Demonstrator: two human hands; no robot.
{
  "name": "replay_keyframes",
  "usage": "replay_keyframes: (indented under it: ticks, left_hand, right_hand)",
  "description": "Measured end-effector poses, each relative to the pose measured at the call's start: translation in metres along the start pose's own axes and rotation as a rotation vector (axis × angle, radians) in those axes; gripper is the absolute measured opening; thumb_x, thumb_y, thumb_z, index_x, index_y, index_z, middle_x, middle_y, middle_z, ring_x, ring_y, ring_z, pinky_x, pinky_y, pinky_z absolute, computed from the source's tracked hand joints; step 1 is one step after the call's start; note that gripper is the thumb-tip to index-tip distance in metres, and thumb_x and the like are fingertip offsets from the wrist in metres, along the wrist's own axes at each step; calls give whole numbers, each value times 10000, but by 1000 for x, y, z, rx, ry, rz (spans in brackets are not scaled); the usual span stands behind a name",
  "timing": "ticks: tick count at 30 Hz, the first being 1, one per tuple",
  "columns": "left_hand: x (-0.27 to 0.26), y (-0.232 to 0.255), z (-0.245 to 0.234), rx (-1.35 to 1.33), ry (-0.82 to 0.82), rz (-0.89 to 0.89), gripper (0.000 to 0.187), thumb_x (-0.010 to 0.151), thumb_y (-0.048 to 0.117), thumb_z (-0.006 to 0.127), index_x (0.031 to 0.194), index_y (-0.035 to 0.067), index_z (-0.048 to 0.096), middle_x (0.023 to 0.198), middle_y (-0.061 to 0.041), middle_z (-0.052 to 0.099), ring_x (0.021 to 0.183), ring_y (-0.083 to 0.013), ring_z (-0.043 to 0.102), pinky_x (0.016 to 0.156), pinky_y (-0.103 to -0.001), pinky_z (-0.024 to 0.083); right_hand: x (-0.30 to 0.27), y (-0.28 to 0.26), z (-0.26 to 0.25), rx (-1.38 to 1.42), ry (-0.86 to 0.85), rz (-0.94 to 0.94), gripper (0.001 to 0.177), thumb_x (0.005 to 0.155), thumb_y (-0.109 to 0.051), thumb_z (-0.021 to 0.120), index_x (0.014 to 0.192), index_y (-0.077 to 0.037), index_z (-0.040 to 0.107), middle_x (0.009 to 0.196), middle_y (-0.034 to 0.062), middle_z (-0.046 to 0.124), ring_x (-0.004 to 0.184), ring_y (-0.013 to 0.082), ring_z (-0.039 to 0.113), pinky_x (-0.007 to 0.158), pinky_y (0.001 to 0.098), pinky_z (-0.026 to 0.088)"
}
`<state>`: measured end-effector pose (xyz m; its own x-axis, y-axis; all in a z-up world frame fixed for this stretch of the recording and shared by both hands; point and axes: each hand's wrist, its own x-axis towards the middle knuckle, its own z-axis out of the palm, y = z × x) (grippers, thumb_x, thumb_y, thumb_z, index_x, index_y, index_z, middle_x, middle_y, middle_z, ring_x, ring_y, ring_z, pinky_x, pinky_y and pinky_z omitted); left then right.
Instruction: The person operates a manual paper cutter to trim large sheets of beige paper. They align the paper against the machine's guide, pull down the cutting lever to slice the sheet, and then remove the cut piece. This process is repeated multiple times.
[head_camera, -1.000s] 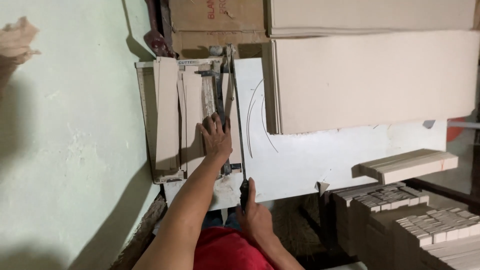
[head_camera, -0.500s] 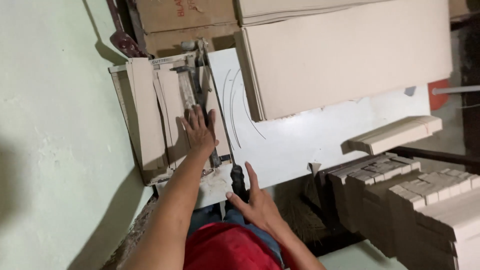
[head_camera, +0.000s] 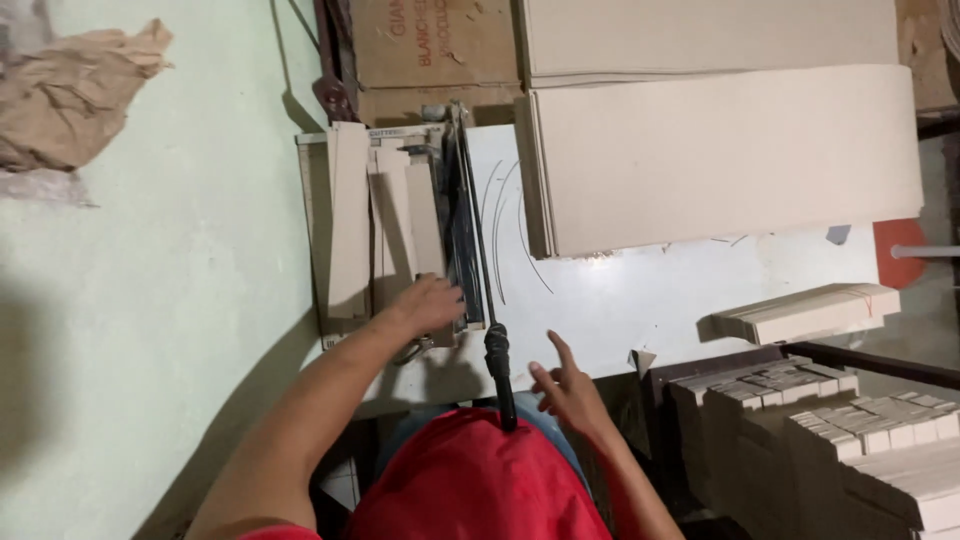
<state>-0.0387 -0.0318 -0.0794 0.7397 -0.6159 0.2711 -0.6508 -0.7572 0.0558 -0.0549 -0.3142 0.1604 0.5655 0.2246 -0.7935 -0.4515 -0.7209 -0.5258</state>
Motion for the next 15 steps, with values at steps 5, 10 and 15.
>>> replay_keyframes:
  ticks: [5, 10, 15]
  left_hand:
    - [4, -54, -38, 61, -850, -42, 69, 968, 293, 603, 1022, 285, 645, 1114, 53, 687, 991, -186, 656, 906, -413, 505]
    - [3, -76, -60, -15, -919, -105, 471, 864, 72, 717, 1296, 190, 570, 1515, -94, 395, 1236, -319, 505, 996, -464, 463]
    - [-6, -76, -19, 169, -864, -238, 465, 1014, 150, 412, 1465, 246, 473, 1640, -58, 321, 1209, -320, 598, 874, -485, 508]
  right_hand:
    - [15, 48, 0, 45, 81, 99, 784, 1000, -579, 528, 1632, -185, 282, 1002, 198, 798, 865, 366, 783, 753, 439, 586]
    - [30, 162, 11, -5, 230, 249, 745, 888, -588, 541, 1568, -315, 404, 1049, 159, 795, 1042, 306, 757, 932, 367, 515]
    - [-4, 264, 40, 162, 312, 413, 747, 898, -529, 565, 1561, -214, 428, 934, 156, 832, 850, 256, 792, 811, 352, 574]
